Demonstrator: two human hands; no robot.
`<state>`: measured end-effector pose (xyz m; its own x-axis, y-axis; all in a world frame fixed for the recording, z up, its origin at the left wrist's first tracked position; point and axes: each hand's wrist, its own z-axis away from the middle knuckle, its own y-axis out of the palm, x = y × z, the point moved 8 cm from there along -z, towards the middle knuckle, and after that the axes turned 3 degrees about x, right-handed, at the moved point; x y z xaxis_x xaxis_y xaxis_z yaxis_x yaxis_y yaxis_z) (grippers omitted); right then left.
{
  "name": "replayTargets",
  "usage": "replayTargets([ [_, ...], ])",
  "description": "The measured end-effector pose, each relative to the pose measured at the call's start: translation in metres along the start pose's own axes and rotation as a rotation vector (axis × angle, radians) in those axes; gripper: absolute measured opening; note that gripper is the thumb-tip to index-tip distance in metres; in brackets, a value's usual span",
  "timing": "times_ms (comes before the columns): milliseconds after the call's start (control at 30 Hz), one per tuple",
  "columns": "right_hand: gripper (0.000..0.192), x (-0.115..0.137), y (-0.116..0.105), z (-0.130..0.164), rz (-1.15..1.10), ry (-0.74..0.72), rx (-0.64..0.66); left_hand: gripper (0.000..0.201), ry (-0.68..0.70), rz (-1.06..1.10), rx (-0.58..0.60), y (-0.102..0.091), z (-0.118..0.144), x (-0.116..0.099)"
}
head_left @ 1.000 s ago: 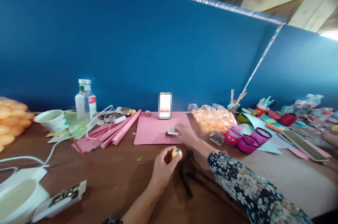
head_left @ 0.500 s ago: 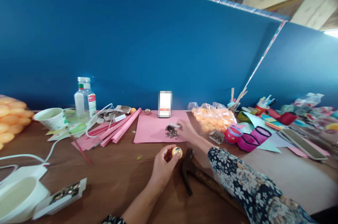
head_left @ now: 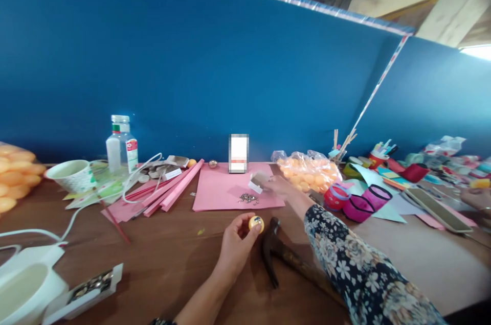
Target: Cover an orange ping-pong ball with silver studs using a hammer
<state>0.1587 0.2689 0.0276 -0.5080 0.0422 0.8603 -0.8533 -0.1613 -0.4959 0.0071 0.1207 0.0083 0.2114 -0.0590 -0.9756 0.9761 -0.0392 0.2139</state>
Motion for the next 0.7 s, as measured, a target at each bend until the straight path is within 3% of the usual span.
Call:
replayTargets([
  [133, 0.01, -0.007, -0.003, -0.002, 0.028, 0.052, -0.033, 0.04, -0.009, -0.002, -0.004, 0.0, 0.001, -0.002],
  [267, 0.01, -0.01, -0.02, -0.004, 0.133, 0.06, -0.133, 0.04, -0.003, -0.008, 0.003, 0.001, 0.001, -0.002],
  [433, 0.02, 0.008, -0.034, 0.008, 0.349, -0.032, -0.226, 0.039, 0.017, -0.049, 0.02, 0.001, 0.0, 0.001],
  [533, 0.026, 0.025, -0.024, 0.023, 0.455, -0.151, -0.191, 0.038, 0.038, -0.057, 0.045, 0.003, 0.0, 0.002],
  [700, 0.012, 0.035, 0.017, 0.037, 0.578, -0.264, 0.037, 0.039, 0.019, -0.088, 0.082, 0.007, 0.002, 0.003],
])
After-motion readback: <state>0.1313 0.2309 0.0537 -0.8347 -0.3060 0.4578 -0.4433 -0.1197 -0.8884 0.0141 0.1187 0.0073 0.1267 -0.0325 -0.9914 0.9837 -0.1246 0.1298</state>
